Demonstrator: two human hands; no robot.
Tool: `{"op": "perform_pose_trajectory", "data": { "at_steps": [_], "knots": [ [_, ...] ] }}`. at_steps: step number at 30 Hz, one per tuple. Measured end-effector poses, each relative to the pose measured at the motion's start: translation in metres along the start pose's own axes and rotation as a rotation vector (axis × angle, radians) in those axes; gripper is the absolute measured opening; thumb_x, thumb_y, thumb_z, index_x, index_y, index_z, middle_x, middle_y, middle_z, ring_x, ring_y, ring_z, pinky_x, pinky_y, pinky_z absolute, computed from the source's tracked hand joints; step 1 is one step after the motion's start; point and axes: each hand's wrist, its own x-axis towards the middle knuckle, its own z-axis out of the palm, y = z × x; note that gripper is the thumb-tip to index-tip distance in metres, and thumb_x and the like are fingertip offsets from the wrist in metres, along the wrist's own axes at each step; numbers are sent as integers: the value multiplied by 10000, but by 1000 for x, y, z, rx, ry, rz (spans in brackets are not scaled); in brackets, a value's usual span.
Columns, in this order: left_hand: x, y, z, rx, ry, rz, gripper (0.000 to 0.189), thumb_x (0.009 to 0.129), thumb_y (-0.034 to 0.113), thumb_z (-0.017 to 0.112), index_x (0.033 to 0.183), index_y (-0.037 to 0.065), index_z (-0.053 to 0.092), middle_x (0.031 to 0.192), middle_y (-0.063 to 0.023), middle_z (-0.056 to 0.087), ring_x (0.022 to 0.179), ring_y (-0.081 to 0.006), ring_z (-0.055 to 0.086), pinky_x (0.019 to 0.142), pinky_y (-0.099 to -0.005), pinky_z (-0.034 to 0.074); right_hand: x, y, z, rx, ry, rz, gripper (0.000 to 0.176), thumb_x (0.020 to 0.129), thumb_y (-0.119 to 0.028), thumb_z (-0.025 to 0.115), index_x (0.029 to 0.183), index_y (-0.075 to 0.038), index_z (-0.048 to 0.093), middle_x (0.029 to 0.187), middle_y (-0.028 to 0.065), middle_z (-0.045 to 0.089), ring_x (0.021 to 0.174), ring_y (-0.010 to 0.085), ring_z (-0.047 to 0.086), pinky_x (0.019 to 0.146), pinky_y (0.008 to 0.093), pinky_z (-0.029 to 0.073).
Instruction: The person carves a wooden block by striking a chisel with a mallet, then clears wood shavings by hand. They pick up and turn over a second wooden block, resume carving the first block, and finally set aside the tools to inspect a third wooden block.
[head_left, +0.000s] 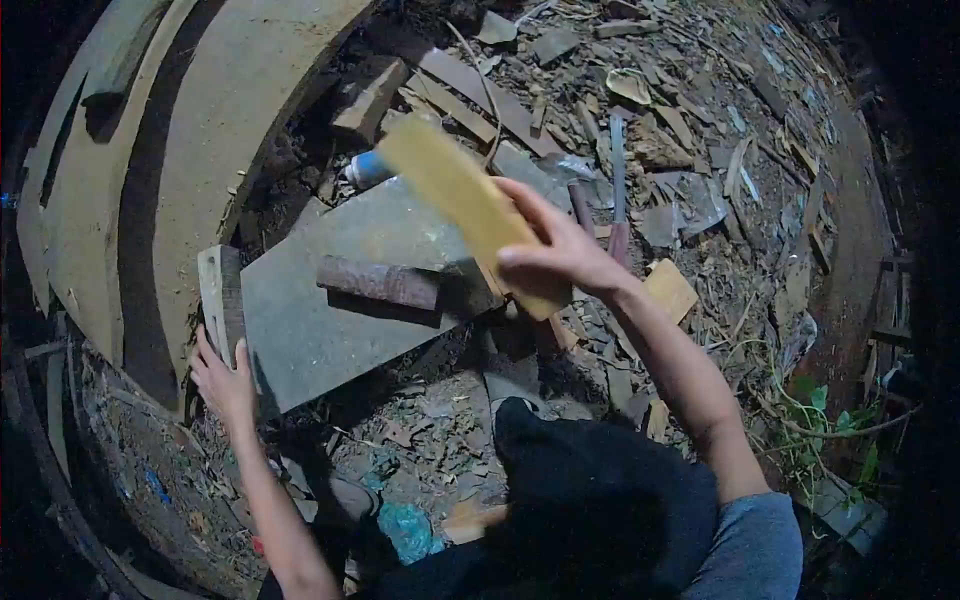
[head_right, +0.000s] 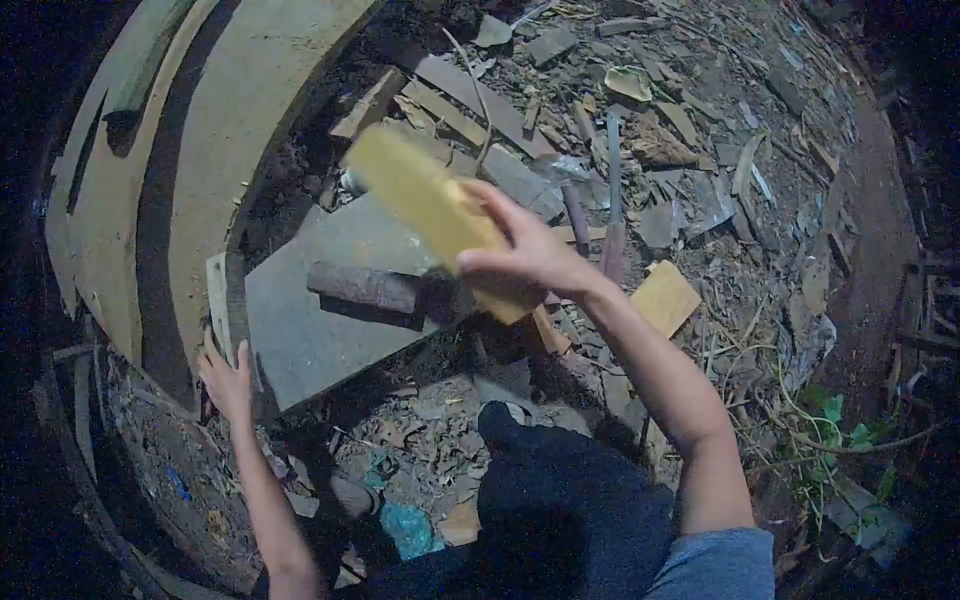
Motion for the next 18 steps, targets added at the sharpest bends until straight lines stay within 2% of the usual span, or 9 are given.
{"op": "perform_pose_trajectory", "data": {
  "at_steps": [1, 3, 5, 7, 9, 11, 13, 15, 18],
  "knots": [
    [0, 2, 4, -43, 214, 190, 630, 864, 362, 616, 1393, 112, 384, 1299, -194, 473, 1157, -365, 490, 940, -487, 421, 4, -10, 11, -210, -11, -89, 893, 743, -345, 756, 1432, -25, 288, 1355, 167, 452, 1229, 242, 482, 1031, 359, 377],
    [-7, 50, -13, -577, 151, 349, 575, 902, 303, 603, 1404, 125, 387, 1298, -169, 473, 1126, -299, 517, 941, -429, 432, 11, -34, 35, -471, -28, -227, 908, 684, -321, 780, 1421, -59, 319, 1296, 186, 502, 1177, 298, 530, 987, 377, 424],
    [-24, 96, -13, -1402, -378, 177, 602, 918, 274, 613, 1429, 149, 320, 1307, -114, 456, 1099, -213, 530, 905, -364, 457, 15, -46, 63, -762, -47, -229, 920, 648, -238, 775, 1438, -124, 318, 1208, 133, 551, 1079, 310, 561, 900, 383, 477],
    [-46, 143, -31, -1875, -582, -305, 627, 934, 247, 606, 1434, 158, 238, 1313, -102, 429, 1078, -164, 531, 882, -324, 471, 18, -47, 89, -825, -62, -279, 913, 673, -268, 779, 1442, -116, 310, 1192, 134, 553, 1072, 326, 556, 873, 376, 487],
    [-46, 162, -37, -1971, -373, -364, 659, 943, 240, 592, 1439, 170, 164, 1313, -120, 424, 1080, -159, 527, 872, -329, 479, 22, -45, 100, -776, -103, -343, 866, 714, -286, 755, 1436, -111, 311, 1187, 139, 562, 1048, 318, 573, 848, 381, 500],
    [-37, 146, -15, -1988, -283, -406, 618, 954, 225, 576, 1437, 144, 199, 1303, -119, 427, 1108, -174, 515, 904, -338, 465, 26, -40, 101, -741, -127, -385, 819, 755, -304, 732, 1430, -107, 312, 1181, 144, 570, 1024, 310, 589, 823, 386, 514],
    [-30, 125, -4, -1916, -207, -351, 606, 951, 219, 580, 1427, 96, 225, 1305, -120, 426, 1159, -203, 487, 965, -339, 424, 32, -30, 95, -199, -189, -99, 636, 871, -279, 651, 1403, -65, 377, 1174, 129, 598, 1086, 225, 579, 886, 361, 479],
    [-27, 113, -15, -1892, -203, -368, 609, 949, 217, 584, 1421, 56, 236, 1328, -138, 409, 1205, -222, 452, 1017, -333, 372, 43, -17, 88, -390, -77, -96, 474, 916, -228, 590, 1339, -58, 463, 1153, 132, 608, 1055, 201, 589, 907, 352, 465],
    [-16, 90, -6, -1727, -129, -279, 641, 938, 201, 599, 1436, 55, 223, 1345, -170, 392, 1225, -222, 437, 1027, -342, 363, 50, 4, 94, -581, -84, -120, 492, 894, -249, 609, 1325, -60, 468, 1124, 143, 588, 1039, 253, 582, 902, 364, 460]
  ]
}}
